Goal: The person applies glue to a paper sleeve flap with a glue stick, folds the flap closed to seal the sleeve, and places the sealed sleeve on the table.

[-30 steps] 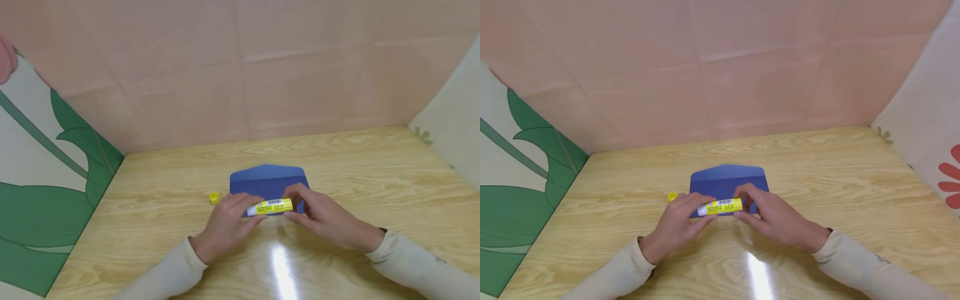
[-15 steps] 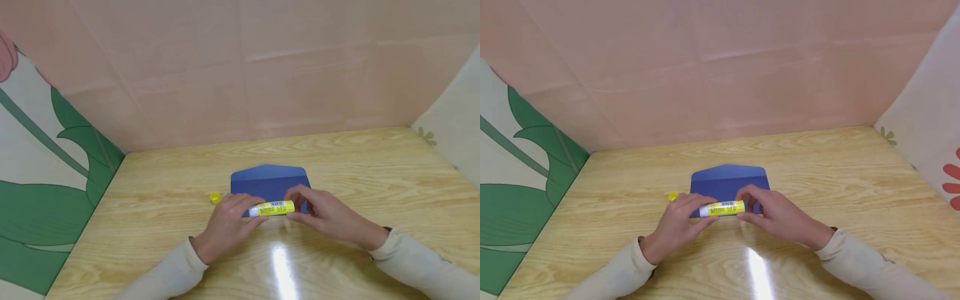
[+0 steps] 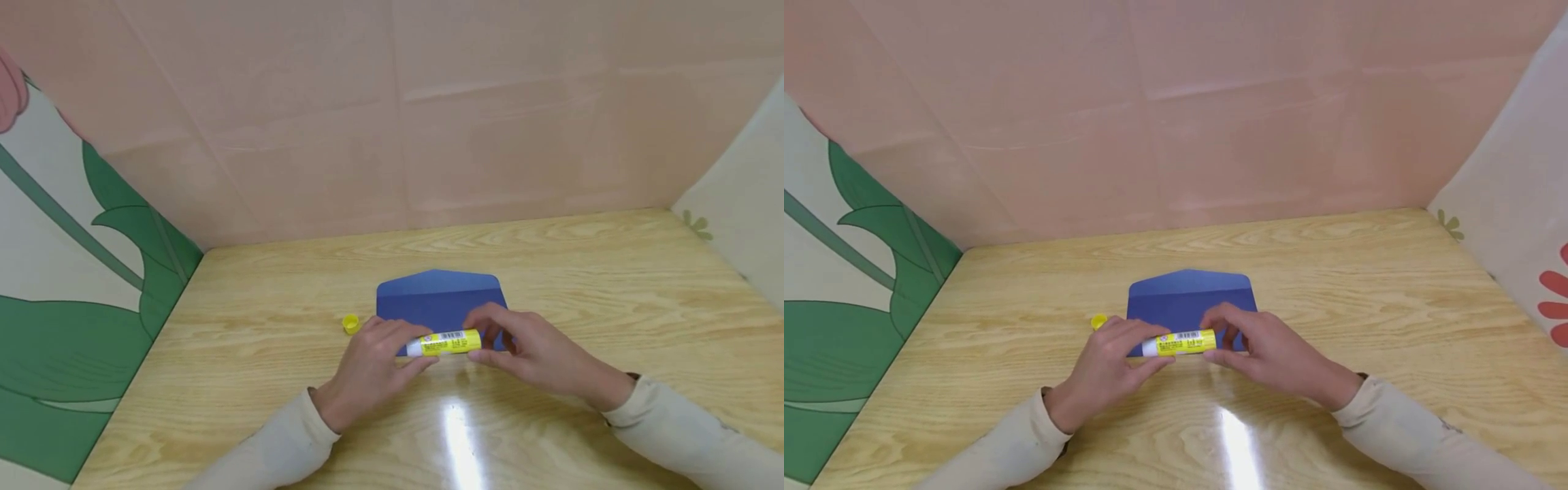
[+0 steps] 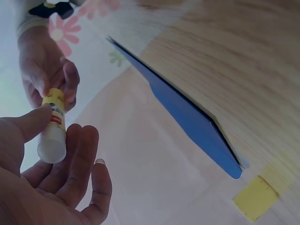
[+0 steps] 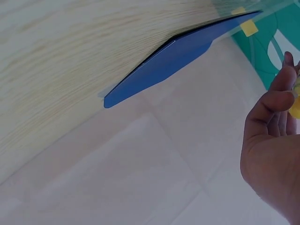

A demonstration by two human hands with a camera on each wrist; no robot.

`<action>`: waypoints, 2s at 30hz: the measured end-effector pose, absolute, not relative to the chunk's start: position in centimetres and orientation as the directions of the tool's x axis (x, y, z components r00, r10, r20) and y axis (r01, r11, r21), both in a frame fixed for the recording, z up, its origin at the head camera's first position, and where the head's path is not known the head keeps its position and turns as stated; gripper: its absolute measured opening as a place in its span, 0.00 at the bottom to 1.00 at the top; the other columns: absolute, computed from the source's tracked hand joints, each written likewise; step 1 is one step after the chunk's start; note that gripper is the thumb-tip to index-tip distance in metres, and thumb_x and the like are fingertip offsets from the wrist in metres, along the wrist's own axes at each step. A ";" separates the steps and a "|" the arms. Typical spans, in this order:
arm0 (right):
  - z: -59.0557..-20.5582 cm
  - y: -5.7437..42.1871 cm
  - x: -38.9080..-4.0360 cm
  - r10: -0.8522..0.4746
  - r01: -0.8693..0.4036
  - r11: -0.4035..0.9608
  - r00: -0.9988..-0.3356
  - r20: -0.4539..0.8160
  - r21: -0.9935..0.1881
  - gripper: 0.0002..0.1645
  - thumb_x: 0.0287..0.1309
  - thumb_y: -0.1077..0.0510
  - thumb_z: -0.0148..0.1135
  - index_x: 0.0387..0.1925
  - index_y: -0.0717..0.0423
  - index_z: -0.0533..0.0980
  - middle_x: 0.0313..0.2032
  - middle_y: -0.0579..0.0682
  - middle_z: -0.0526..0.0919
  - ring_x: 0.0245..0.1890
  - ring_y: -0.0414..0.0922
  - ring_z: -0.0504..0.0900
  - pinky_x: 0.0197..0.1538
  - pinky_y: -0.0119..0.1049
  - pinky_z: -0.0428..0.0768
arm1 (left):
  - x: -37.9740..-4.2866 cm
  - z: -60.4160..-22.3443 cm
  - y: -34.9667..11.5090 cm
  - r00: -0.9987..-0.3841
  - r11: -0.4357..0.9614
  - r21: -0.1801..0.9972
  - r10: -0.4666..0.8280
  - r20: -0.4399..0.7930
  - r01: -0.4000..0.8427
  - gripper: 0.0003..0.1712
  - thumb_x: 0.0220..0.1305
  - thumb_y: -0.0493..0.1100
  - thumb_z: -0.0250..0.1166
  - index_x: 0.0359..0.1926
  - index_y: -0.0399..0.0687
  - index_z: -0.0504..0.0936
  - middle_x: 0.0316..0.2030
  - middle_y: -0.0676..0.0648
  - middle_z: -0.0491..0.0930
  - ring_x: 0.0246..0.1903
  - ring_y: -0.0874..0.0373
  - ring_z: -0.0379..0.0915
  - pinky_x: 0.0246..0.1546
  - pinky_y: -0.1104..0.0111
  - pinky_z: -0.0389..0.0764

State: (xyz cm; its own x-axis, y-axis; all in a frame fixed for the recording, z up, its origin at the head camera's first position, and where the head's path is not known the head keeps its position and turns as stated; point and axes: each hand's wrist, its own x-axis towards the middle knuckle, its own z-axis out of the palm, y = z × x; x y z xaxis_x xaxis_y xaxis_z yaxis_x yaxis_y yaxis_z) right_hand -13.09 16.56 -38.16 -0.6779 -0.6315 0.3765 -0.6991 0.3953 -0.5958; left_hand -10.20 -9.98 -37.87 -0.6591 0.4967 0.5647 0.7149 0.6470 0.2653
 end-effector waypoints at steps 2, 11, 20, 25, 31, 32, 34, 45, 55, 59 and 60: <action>-38.2 16.6 -13.1 -0.632 -0.705 0.379 -0.671 0.388 -0.600 0.22 0.57 0.59 0.72 0.50 0.40 0.75 0.35 0.32 0.81 0.30 0.29 0.78 0.24 0.26 0.73 | -10.2 -37.9 -10.0 -0.657 0.650 0.258 0.498 0.566 0.715 0.18 0.52 0.50 0.78 0.44 0.50 0.88 0.38 0.54 0.89 0.36 0.65 0.83 0.41 0.70 0.78; -38.2 16.6 -13.1 -0.626 -0.710 0.381 -0.670 0.400 -0.592 0.22 0.54 0.59 0.74 0.48 0.39 0.75 0.36 0.32 0.81 0.29 0.29 0.79 0.24 0.26 0.73 | -10.1 -37.8 -10.0 -0.652 0.652 0.244 0.507 0.563 0.718 0.18 0.54 0.50 0.77 0.45 0.50 0.88 0.39 0.54 0.89 0.36 0.65 0.83 0.40 0.71 0.77; -38.1 16.5 -12.9 -0.597 -0.698 0.425 -0.695 0.401 -0.577 0.22 0.52 0.58 0.75 0.46 0.38 0.76 0.31 0.32 0.83 0.27 0.28 0.77 0.23 0.25 0.71 | -10.2 -37.9 -10.0 -0.650 0.652 0.238 0.511 0.563 0.719 0.18 0.53 0.50 0.78 0.44 0.50 0.88 0.38 0.54 0.89 0.36 0.65 0.83 0.39 0.71 0.77; -38.1 16.5 -12.8 -0.593 -0.690 0.438 -0.704 0.391 -0.577 0.20 0.52 0.57 0.75 0.45 0.38 0.77 0.31 0.32 0.83 0.27 0.27 0.78 0.23 0.24 0.70 | -10.3 -37.9 -10.0 -0.649 0.652 0.236 0.515 0.560 0.721 0.18 0.52 0.50 0.78 0.44 0.50 0.88 0.37 0.54 0.89 0.36 0.65 0.84 0.38 0.72 0.77; -38.1 16.5 -12.7 -0.597 -0.688 0.450 -0.706 0.381 -0.570 0.19 0.53 0.57 0.75 0.45 0.39 0.78 0.31 0.31 0.84 0.26 0.26 0.77 0.22 0.24 0.70 | -10.3 -37.9 -10.0 -0.640 0.651 0.218 0.528 0.558 0.727 0.19 0.52 0.51 0.78 0.44 0.49 0.88 0.38 0.53 0.89 0.36 0.64 0.84 0.38 0.73 0.78; -38.1 16.5 -12.7 -0.598 -0.687 0.452 -0.707 0.378 -0.569 0.18 0.53 0.57 0.75 0.44 0.39 0.78 0.31 0.31 0.84 0.26 0.26 0.77 0.22 0.24 0.70 | -10.3 -37.8 -10.0 -0.640 0.650 0.219 0.530 0.556 0.728 0.19 0.52 0.51 0.78 0.44 0.49 0.88 0.38 0.53 0.89 0.36 0.64 0.84 0.38 0.73 0.79; -38.1 16.6 -12.7 -0.600 -0.684 0.456 -0.709 0.371 -0.569 0.18 0.54 0.56 0.74 0.45 0.39 0.78 0.30 0.31 0.84 0.26 0.26 0.77 0.22 0.24 0.70 | -10.3 -37.8 -10.0 -0.645 0.644 0.233 0.531 0.549 0.728 0.18 0.53 0.50 0.78 0.44 0.48 0.88 0.38 0.53 0.89 0.37 0.64 0.85 0.38 0.73 0.80; -38.1 16.6 -12.7 -0.609 -0.656 0.510 -0.732 0.305 -0.556 0.12 0.61 0.53 0.69 0.45 0.39 0.78 0.31 0.29 0.83 0.27 0.25 0.77 0.24 0.25 0.73 | -10.4 -37.9 -10.1 -0.653 0.624 0.269 0.536 0.535 0.734 0.19 0.52 0.48 0.78 0.44 0.46 0.88 0.39 0.51 0.89 0.38 0.62 0.85 0.41 0.72 0.82; -38.1 16.8 -12.7 -0.610 -0.640 0.537 -0.745 0.271 -0.549 0.07 0.66 0.52 0.64 0.43 0.36 0.78 0.29 0.33 0.84 0.17 0.26 0.63 0.22 0.24 0.66 | -10.4 -37.8 -10.0 -0.660 0.610 0.304 0.520 0.543 0.731 0.19 0.51 0.48 0.78 0.44 0.46 0.89 0.39 0.51 0.90 0.38 0.62 0.86 0.41 0.72 0.82; -38.0 16.8 -12.7 -0.618 -0.640 0.532 -0.741 0.263 -0.555 0.06 0.67 0.53 0.62 0.42 0.36 0.77 0.27 0.34 0.82 0.16 0.26 0.62 0.22 0.24 0.66 | -10.4 -37.7 -10.0 -0.661 0.612 0.305 0.515 0.545 0.729 0.20 0.51 0.50 0.79 0.44 0.47 0.89 0.39 0.51 0.90 0.38 0.62 0.86 0.41 0.72 0.82; -38.0 16.8 -12.7 -0.620 -0.641 0.529 -0.739 0.263 -0.556 0.06 0.68 0.53 0.61 0.42 0.36 0.77 0.27 0.34 0.82 0.16 0.26 0.62 0.22 0.24 0.66 | -10.4 -37.7 -10.0 -0.660 0.611 0.305 0.516 0.546 0.730 0.20 0.51 0.50 0.78 0.44 0.47 0.89 0.39 0.51 0.90 0.38 0.62 0.86 0.40 0.72 0.81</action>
